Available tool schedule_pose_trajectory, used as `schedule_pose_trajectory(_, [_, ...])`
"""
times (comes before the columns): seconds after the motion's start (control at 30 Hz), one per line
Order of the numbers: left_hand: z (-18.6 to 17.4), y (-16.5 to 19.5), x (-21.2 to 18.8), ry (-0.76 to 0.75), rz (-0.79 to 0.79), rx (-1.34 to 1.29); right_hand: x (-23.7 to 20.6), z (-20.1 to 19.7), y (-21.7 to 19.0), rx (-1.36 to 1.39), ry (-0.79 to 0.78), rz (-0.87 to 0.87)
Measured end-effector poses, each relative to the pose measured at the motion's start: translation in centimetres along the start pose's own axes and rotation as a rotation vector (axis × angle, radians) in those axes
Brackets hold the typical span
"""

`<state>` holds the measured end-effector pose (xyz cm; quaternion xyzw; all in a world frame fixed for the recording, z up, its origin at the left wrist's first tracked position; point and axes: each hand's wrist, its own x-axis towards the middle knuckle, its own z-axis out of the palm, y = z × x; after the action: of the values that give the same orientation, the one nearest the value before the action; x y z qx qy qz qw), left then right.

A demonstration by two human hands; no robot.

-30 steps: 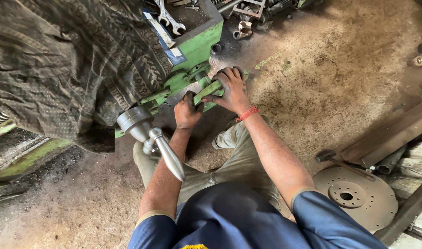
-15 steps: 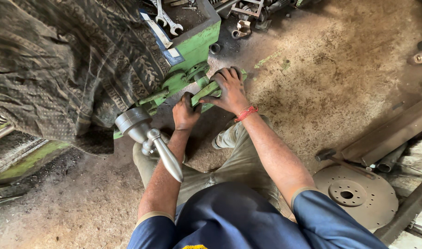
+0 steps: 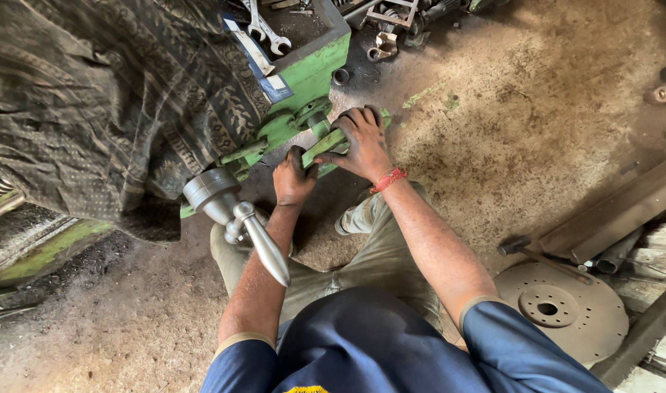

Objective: The person operates a green metalworking machine, likely a lathe, by turning a handwheel and adjusting a lever with both hands. The person repeatedly moves the lever and handwheel to control the machine's operation while seated in a workshop environment.

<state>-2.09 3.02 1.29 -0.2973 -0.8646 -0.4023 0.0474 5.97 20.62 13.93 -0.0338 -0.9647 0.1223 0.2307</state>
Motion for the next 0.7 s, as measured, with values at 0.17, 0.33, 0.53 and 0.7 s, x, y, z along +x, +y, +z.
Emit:
schedule_pose_trajectory(0.17, [-0.05, -0.05, -0.16, 0.007, 0.002, -0.015, -0.03, -0.13, -0.08, 0.005, -0.006, -0.013])
schedule_pose_trajectory(0.33, [0.14, -0.30, -0.28, 0.015, 0.008, -0.015, -0.05, -0.13, -0.20, 0.001, 0.015, -0.017])
schedule_pose_trajectory(0.53, [0.27, -0.57, -0.27, -0.004, -0.007, -0.022, -0.01, -0.14, -0.28, 0.006, 0.017, -0.022])
schedule_pose_trajectory(0.7, [-0.18, 0.02, -0.23, -0.012, -0.030, -0.035, 0.02, -0.39, -0.31, 0.020, 0.013, -0.037])
